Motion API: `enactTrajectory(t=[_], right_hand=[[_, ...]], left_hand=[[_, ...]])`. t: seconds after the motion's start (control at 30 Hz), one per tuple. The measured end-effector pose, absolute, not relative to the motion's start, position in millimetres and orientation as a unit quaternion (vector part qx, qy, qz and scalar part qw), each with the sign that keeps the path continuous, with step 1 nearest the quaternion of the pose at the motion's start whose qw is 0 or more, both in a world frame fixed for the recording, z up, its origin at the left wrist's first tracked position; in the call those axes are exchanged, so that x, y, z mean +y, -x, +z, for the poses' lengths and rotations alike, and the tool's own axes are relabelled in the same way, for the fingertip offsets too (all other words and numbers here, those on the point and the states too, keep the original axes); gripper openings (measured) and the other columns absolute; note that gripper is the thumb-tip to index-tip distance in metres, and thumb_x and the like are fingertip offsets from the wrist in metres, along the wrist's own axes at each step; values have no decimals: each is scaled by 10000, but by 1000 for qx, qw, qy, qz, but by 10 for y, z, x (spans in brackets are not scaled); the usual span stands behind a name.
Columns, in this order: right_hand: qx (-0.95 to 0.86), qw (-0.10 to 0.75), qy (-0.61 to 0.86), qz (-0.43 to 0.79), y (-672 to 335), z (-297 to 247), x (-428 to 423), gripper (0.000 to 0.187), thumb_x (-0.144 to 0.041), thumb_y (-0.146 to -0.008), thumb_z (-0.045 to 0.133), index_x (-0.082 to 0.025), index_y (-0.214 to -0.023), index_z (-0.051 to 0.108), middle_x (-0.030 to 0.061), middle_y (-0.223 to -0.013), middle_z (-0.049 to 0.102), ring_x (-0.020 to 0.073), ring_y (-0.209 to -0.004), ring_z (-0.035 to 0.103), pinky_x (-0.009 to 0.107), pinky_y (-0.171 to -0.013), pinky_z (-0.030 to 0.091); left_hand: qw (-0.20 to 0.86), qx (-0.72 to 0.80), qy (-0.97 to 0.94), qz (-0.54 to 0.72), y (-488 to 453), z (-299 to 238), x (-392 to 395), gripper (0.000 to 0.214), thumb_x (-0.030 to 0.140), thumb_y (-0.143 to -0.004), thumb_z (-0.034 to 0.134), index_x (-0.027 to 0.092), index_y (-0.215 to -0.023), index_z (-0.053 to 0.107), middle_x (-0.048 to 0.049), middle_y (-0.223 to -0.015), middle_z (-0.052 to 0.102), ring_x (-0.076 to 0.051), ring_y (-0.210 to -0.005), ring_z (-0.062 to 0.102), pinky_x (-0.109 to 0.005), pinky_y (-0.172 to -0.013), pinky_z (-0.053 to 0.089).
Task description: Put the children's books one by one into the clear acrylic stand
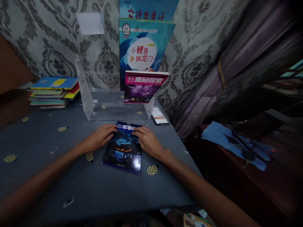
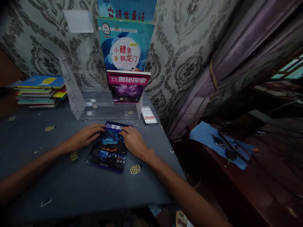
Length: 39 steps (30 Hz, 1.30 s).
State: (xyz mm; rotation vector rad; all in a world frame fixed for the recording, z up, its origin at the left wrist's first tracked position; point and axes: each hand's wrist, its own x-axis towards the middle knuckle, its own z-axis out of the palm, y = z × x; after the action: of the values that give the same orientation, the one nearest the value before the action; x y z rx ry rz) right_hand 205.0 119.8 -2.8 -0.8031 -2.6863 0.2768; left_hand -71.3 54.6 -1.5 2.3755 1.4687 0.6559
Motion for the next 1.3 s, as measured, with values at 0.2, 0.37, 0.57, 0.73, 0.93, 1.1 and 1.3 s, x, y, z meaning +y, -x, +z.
enactTrajectory(t=[0.2,0.37,0.57,0.73,0.93,1.1,1.3], right_hand=[[-942,101,318,33,-1455,89,1162,414,-65,-973,388,-99,-1348,560,159,-1187,615,276,-1099,538,420,-981,459],[-938,93,334,9,-1276,28,1224,423,-80,-980,389,-99,-1377,535,178,-1199,586,301,-1127,519,429,-975,435],[-936,83,343,-1,-1251,45,1230,415,-98,-991,372,-118,-1363,555,179,-1182,591,307,-1137,527,431,-968,438],[-931,75,357,1,-1329,76,1216,389,-104,-999,363,-129,-1321,579,171,-1178,604,297,-1118,542,431,-961,443],[-920,53,389,-2,-1549,89,1216,376,-144,-1022,350,-128,-1304,599,169,-1169,614,292,-1110,554,423,-964,440],[-911,47,409,-22,-1821,91,1240,362,-151,-1018,377,-133,-1271,634,168,-1105,629,296,-1067,587,404,-923,467],[-893,63,444,-28,-2122,43,1264,364,-218,-1040,384,-140,-1288,639,157,-1097,638,276,-1004,616,379,-890,495]], left_hand=[[122,535,-792,267,631,-158,730,248,360,-972,442,209,-1059,618,-121,-1297,666,-276,-1231,595,-486,-1092,442],[113,547,-778,288,608,-261,681,242,339,-971,440,223,-1090,617,-102,-1325,658,-266,-1254,580,-477,-1101,428],[98,539,-786,286,614,-265,691,232,314,-977,437,209,-1088,611,-117,-1306,662,-283,-1243,579,-498,-1078,448],[96,537,-791,277,609,-266,691,250,325,-988,421,206,-1106,605,-117,-1319,659,-277,-1248,578,-482,-1086,444],[106,547,-781,281,602,-261,681,262,351,-988,423,219,-1118,608,-101,-1331,654,-273,-1267,564,-492,-1111,421],[116,552,-777,279,593,-238,676,257,350,-979,432,220,-1103,615,-105,-1344,647,-277,-1273,560,-501,-1110,417],[116,547,-778,286,606,-250,666,244,351,-980,439,214,-1081,615,-114,-1338,648,-286,-1265,571,-501,-1088,435]])
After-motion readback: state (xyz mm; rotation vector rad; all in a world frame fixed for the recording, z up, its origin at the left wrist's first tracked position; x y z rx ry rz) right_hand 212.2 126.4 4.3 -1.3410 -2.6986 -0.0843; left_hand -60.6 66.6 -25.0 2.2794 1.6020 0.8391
